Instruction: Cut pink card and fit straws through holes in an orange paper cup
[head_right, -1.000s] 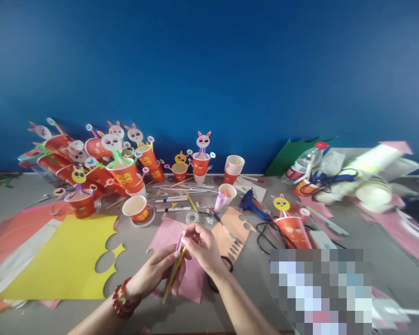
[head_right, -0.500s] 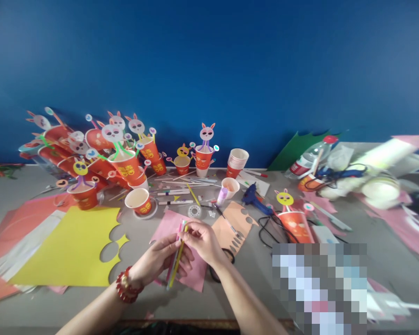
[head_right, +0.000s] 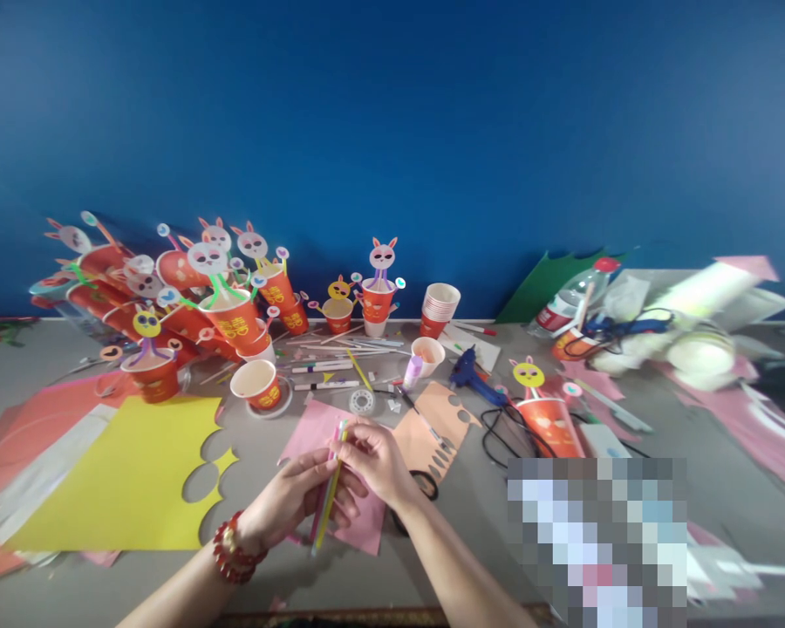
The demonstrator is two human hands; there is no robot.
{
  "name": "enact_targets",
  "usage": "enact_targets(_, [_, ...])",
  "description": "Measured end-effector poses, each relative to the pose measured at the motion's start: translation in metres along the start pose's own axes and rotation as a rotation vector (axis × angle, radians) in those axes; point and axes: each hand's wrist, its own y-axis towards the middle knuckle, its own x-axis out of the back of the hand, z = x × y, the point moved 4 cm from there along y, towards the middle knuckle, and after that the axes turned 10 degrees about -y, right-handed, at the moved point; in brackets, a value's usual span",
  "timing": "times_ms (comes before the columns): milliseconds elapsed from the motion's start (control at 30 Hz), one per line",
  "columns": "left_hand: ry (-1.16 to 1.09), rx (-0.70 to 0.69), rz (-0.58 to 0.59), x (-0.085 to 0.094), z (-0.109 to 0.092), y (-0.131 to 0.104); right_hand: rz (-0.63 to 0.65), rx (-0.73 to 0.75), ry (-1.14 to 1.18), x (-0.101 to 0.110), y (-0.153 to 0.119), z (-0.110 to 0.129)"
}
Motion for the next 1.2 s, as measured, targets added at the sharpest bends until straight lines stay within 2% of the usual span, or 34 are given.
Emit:
enact_targets(500, [-0.007, -0.007, 0.016, -0.003, 0.001, 0.000, -0.058, 0.046, -0.025, 0.000, 0.000, 0.000])
enact_targets(700, [0.053, -0.054, 0.004, -0.002, 0.006, 0.001, -0.090, 0.060, -0.050, -0.002, 0.000, -0.001])
enact_targets(1000, [0.078, -0.044, 0.019, 0.000, 0.010, 0.003, -0.066, 0.010, -0.064, -0.002, -0.001, 0.003])
enact_targets(1200, [0.101, -0.097, -0.056, 0.001, 0.009, 0.003, -0.104, 0.003, -0.085, -0.002, 0.000, 0.006])
